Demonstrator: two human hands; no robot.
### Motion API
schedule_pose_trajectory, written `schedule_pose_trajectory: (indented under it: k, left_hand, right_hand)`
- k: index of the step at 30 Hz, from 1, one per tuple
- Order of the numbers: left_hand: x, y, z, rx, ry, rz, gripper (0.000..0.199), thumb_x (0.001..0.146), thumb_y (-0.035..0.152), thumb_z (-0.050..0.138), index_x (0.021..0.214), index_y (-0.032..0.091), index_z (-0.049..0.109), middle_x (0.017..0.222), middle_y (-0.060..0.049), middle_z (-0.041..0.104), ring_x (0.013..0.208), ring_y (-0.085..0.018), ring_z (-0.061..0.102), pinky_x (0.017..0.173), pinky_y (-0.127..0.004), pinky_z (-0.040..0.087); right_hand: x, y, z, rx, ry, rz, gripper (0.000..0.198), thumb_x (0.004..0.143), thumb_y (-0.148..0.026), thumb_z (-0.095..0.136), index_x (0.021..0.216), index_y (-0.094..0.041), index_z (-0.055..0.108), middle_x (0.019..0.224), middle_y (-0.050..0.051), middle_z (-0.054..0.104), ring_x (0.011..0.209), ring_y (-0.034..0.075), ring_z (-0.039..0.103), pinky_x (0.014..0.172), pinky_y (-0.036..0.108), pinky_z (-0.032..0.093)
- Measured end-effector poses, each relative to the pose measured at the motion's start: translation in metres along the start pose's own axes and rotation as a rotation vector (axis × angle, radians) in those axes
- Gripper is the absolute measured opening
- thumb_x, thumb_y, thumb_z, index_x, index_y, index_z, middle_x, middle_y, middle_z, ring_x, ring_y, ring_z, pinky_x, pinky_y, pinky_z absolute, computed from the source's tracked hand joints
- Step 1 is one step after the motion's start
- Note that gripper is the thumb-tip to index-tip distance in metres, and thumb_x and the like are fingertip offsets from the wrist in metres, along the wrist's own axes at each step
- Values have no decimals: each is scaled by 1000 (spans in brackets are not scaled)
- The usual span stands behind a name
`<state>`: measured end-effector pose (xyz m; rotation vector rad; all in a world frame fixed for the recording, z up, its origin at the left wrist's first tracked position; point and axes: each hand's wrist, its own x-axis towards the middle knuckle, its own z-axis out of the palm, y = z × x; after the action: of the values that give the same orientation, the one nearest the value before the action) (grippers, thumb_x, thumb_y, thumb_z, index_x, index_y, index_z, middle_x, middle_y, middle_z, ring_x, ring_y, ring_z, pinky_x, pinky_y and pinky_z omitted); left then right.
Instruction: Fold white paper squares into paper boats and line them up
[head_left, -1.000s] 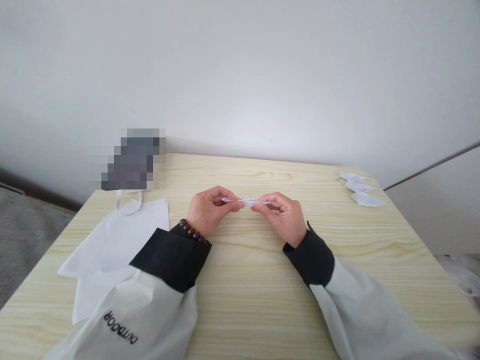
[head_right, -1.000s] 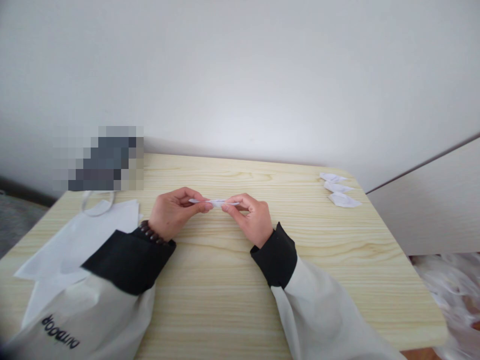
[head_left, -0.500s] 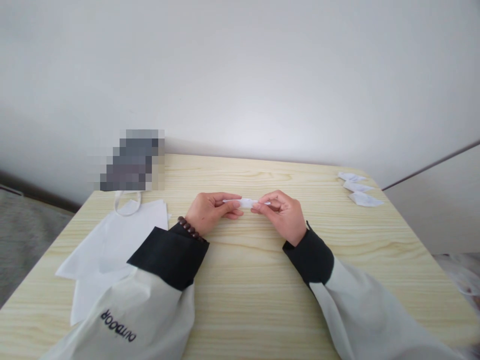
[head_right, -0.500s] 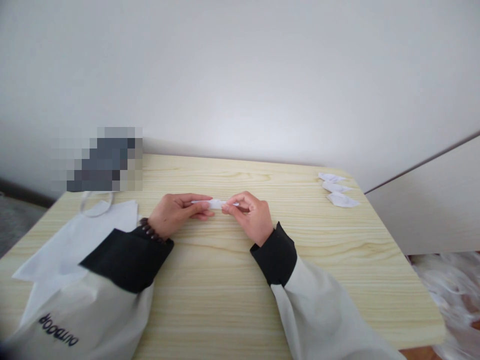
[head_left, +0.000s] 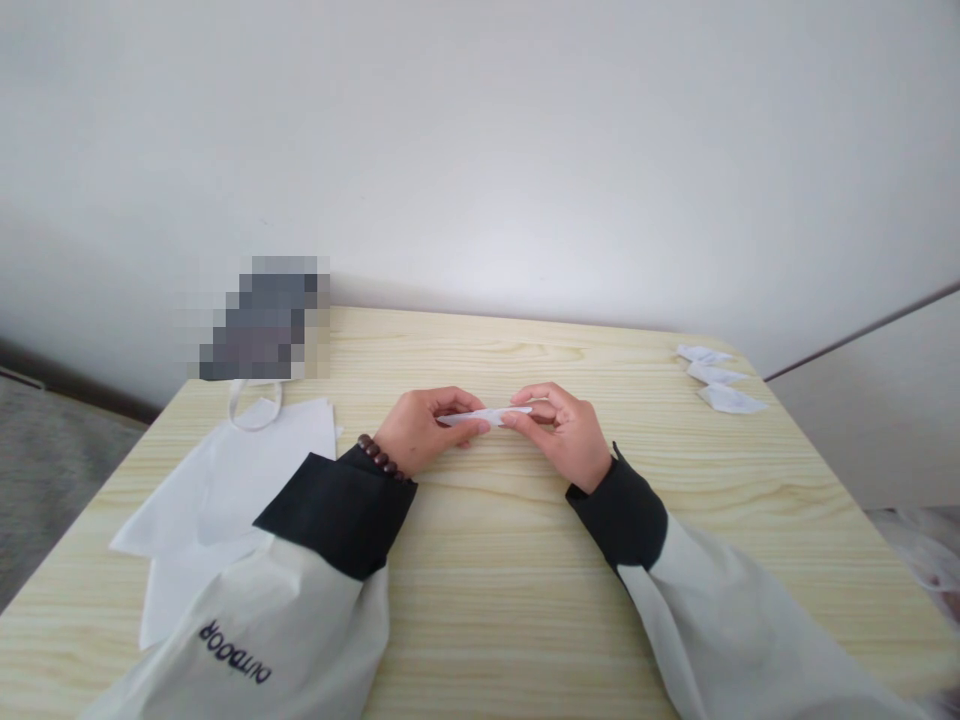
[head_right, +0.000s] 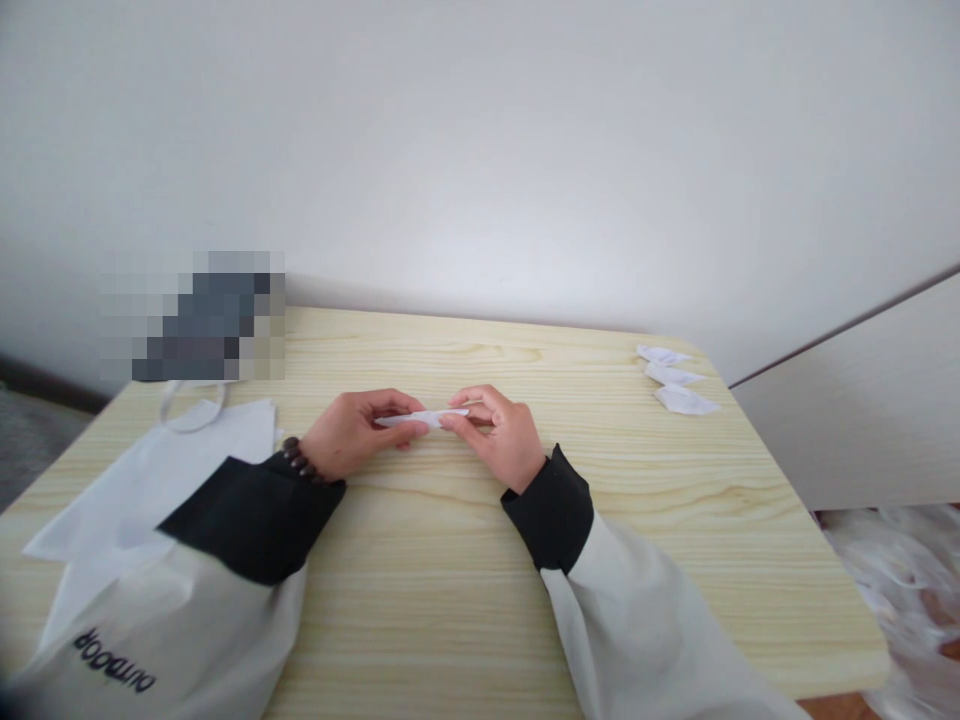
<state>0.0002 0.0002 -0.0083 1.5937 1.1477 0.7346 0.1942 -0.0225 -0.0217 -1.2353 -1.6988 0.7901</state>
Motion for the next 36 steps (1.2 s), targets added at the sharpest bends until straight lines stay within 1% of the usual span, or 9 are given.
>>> schedule_pose_trajectory:
  k: [4,6,12,16,21,26,30,33,36]
  left_hand:
    - [-2,0,3,187,19,101,24,71,37,63,79,15,68,56,1,62,50,-12,55,48,-20,42]
    - [-3,1,4,256,32,159,23,72,35,61,80,15,69,60,0,64,52,-11,55,49,-20,41]
    - [-5,6,3,354,37,299,18,75,31,59,78,18,71,74,-2,71,64,-13,61,60,-21,45]
    - [-6,6,2,256,64,189,18,72,35,65,77,20,73,66,-2,71,61,-14,64,61,-21,49]
    - [-3,2,2,-123,-4,-53,27,69,37,68,84,16,72,63,-4,71,60,-17,68,61,-26,56]
    - [1,4,-3,-334,-113,-121,28,61,33,74,84,18,72,80,-4,73,73,-20,70,75,-34,58]
    - [2,7,-5,-366,-104,-173,32,56,30,77,84,18,71,75,-4,73,68,-20,70,76,-35,57]
    - [2,4,-5,-396,-73,-200,32,57,31,77,83,15,68,70,-5,73,67,-19,70,72,-31,58]
    - [2,2,-5,-395,-53,-172,33,60,34,76,83,13,65,69,-6,72,67,-19,70,69,-29,59]
  right_hand:
    - [0,-3,1,-135,-33,-158,13,75,-31,67,82,-20,63,78,1,71,72,15,67,67,23,52]
    - [0,-3,0,-176,-59,-218,9,77,-29,65,81,-20,65,78,1,71,72,14,66,67,22,50]
    - [-1,-6,1,-183,-86,-263,6,80,-23,61,78,-20,67,77,0,70,72,12,64,69,22,49]
    - [0,-7,0,-146,-40,-207,7,80,-24,62,77,-22,69,77,0,71,72,14,66,70,24,50]
    - [3,-4,-4,-86,-36,-128,10,79,-27,63,80,-22,71,80,0,73,74,15,67,70,25,52]
    - [3,2,-7,85,-95,40,19,82,-33,58,88,-20,71,74,1,73,56,13,67,54,22,55]
    - [3,5,-7,163,-114,116,26,82,-36,56,94,-17,69,67,1,71,53,13,67,51,21,55]
    - [3,7,-7,162,-75,97,26,83,-37,56,94,-16,68,69,2,71,52,12,66,48,20,54]
    - [2,7,-9,59,-62,-87,24,78,-36,62,96,-20,67,90,5,70,65,12,66,53,21,55]
